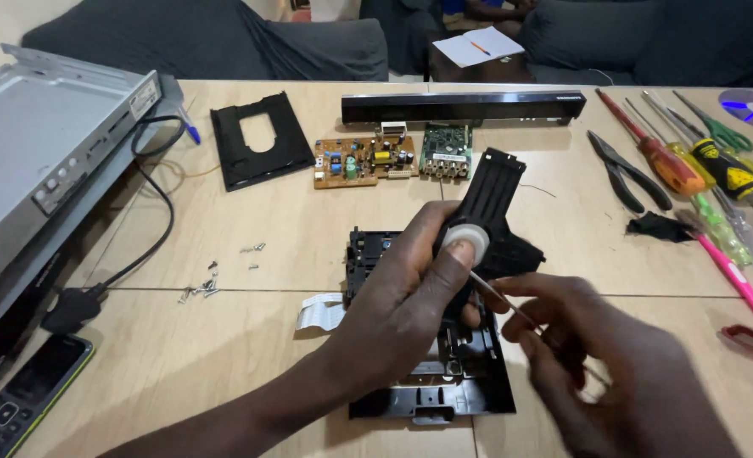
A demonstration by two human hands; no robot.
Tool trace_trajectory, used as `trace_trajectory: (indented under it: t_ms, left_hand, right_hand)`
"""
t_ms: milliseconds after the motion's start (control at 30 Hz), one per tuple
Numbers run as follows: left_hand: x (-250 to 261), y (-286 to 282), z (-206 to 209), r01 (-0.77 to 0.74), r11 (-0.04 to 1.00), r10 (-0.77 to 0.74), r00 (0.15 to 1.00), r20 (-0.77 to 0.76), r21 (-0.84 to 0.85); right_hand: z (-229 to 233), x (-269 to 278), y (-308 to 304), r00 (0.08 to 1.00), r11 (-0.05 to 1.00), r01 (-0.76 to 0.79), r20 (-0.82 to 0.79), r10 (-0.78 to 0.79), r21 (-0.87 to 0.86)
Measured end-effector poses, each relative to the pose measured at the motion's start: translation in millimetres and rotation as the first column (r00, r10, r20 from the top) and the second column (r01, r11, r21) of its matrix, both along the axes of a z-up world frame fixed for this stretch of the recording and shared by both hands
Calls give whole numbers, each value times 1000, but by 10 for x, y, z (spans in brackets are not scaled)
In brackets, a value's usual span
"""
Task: Disassembling and reassembling the internal components of an optical disc drive mechanism.
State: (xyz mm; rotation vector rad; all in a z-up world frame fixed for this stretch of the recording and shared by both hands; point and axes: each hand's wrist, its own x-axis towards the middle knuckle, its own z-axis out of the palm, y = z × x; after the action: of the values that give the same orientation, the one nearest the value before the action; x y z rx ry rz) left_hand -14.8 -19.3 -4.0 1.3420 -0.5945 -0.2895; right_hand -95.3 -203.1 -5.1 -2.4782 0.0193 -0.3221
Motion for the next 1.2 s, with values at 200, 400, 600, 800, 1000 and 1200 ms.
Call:
trace_trajectory:
  t_ms: [200,400,600,800,1000,1200]
  left_hand:
    - [19,-9,3,-15,1000,12,995,-102,-27]
    - [63,-20,-21,-43,999,37,986,-164,-33]
    - [78,-13,-15,-80,997,81,995,-57,18]
    - [75,-39,-54,-90,996,90,996,-18,16]
    - [49,-29,-61,-128,992,128,992,-10,-17]
    - [63,-27,-110,-95,993,92,995,-46,-64]
  right_hand:
    - [124,148,-71,965,938,-31,234,118,-344]
    - [342,363,-90,924,874,-44,313,220,-483]
    - [254,487,-112,917,854,-64,307,254,-516]
    - [330,374,91,937,926,-25,314,153,-376]
    - [317,412,86,991,967,65,-132,-33,246]
    - [592,460,270,830,904,332,-539,-143,271]
